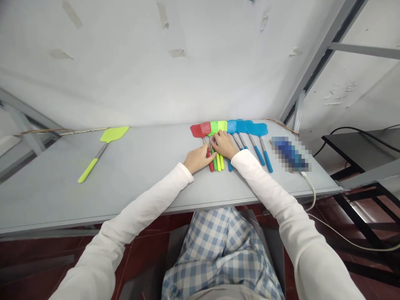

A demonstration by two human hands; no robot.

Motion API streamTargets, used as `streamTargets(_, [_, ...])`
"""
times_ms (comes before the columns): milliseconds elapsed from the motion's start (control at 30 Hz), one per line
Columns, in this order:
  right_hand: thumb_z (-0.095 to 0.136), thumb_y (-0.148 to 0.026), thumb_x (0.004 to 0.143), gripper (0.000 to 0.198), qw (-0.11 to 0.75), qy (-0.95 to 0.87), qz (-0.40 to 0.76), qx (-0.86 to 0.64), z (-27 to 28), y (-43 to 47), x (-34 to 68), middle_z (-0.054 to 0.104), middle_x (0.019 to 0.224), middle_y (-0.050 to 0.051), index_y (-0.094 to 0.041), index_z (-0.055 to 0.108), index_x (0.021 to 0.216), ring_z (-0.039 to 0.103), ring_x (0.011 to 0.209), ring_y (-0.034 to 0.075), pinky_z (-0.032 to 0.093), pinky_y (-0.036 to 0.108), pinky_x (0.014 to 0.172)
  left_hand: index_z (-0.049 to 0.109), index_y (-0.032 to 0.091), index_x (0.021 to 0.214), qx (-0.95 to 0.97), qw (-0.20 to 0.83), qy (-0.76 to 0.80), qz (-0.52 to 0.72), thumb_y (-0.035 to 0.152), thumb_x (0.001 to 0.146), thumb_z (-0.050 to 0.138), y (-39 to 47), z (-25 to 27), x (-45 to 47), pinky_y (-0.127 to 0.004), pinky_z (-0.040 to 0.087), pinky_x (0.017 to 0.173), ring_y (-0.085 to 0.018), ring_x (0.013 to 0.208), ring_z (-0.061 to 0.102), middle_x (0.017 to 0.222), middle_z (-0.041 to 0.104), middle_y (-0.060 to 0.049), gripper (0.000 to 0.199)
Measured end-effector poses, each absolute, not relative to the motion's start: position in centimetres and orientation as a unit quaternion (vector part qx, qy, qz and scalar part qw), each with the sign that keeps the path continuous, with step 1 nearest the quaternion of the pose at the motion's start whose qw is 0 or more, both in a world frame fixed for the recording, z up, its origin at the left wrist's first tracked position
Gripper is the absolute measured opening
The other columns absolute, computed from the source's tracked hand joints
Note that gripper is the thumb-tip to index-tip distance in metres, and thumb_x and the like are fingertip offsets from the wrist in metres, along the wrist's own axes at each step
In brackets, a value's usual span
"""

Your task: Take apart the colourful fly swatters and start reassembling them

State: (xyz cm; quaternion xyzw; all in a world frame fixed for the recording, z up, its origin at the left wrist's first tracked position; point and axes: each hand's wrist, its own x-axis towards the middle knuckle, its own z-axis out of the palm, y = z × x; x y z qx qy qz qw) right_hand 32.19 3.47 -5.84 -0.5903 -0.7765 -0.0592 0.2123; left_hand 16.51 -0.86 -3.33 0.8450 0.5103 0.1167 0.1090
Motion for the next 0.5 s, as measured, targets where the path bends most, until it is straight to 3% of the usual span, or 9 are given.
streamTargets(167, [0.041, -0.039, 0.094, 0.030, 0.198, -0.769, -0.057, -0.606, -5.4, 3.0, 32.1, 0.058, 0.106, 0.015, -0.017, 0.063, 0.097, 0.050, 0.102, 0.030, 0.036, 0.041, 0.085, 0.052, 0.020, 0.113, 0.845, 0.133, 0.504, 0.119, 0.050, 0.094, 0.038, -1.3, -3.1, 16.6, -0.031, 0.045, 0.073, -0.023, 0.092, 0.066, 0.101, 0.070, -0.007, 0.038])
streamTargets(333, [0.038, -0.040, 0.096, 0.042, 0.197, -0.797, -0.077, -0.565, -4.2, 2.2, 32.1, 0.056, 0.116, 0.015, -0.020, 0.054, 0.129, 0.048, 0.105, 0.031, 0.035, 0.041, 0.087, 0.051, 0.024, 0.117, 0.829, 0.157, 0.514, 0.153, 0.044, 0.094, 0.037, -0.7, -2.5, 13.9, -0.029, 0.046, 0.076, -0.018, 0.089, 0.065, 0.097, 0.068, -0.003, 0.033])
streamTargets(433, [0.032, -0.041, 0.099, 0.041, 0.173, -0.856, -0.072, -0.482, -3.8, 2.0, 32.1, 0.055, 0.124, 0.010, -0.031, 0.056, 0.131, 0.048, 0.106, 0.027, 0.034, 0.039, 0.089, 0.049, 0.022, 0.120, 0.756, 0.084, 0.615, 0.208, 0.035, 0.094, 0.037, 1.1, -2.4, 9.2, -0.033, 0.045, 0.085, -0.021, 0.101, 0.062, 0.110, 0.064, -0.009, 0.032])
streamTargets(500, [0.032, -0.045, 0.098, 0.042, 0.164, -0.874, -0.058, -0.453, -3.7, 2.0, 32.1, 0.054, 0.126, 0.008, -0.032, 0.062, 0.125, 0.047, 0.107, 0.026, 0.034, 0.039, 0.090, 0.049, 0.014, 0.121, 0.667, -0.006, 0.712, 0.221, 0.030, 0.092, 0.040, 2.2, -2.0, 4.9, -0.040, 0.044, 0.090, -0.029, 0.115, 0.054, 0.123, 0.057, -0.018, 0.034])
